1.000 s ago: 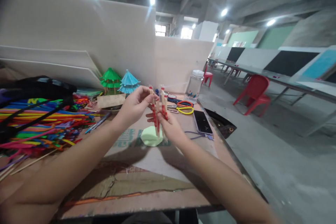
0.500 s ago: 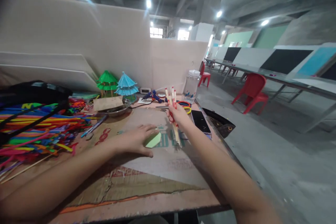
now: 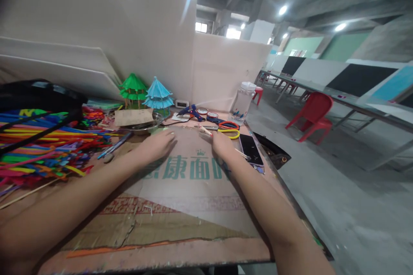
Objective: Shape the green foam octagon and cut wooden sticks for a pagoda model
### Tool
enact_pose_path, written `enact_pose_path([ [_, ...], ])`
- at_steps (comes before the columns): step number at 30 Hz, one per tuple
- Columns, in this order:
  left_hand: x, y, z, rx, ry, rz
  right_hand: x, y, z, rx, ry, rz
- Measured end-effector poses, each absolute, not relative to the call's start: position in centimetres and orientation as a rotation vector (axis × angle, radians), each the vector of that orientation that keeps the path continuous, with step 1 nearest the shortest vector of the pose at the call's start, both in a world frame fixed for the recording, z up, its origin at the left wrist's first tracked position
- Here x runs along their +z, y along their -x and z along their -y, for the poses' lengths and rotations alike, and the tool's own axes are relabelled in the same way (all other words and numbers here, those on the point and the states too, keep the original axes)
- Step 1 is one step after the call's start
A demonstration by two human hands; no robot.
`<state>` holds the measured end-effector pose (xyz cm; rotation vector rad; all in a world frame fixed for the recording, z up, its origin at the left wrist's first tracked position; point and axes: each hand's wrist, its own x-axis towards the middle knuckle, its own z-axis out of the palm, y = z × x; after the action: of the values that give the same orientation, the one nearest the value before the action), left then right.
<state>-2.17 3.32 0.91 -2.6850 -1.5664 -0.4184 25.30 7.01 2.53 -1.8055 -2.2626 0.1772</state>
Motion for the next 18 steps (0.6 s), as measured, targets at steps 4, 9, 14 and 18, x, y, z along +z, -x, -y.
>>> enact_pose_path([
  [4,-0.2,-1.7,-4.0,-0.407,2.807,1.559,0.7,-25.8,-6.8,-0.003,1.820,2.301],
  [9,-1.4,-4.6,-5.3,-0.416,2.794,1.762,0.1,-25.6,-7.1,-0.109,1.765,2.375],
  [14,-1.0,-4.2,0.1,-0.387,3.006,1.595,0.2,-24.7,-8.4,-0.133,1.620,2.502],
  [18,0.8,-3.3,4.4,-0.376,3.657,1.036,0.5,-23.8,-9.5,-0.109,1.496,2.597],
])
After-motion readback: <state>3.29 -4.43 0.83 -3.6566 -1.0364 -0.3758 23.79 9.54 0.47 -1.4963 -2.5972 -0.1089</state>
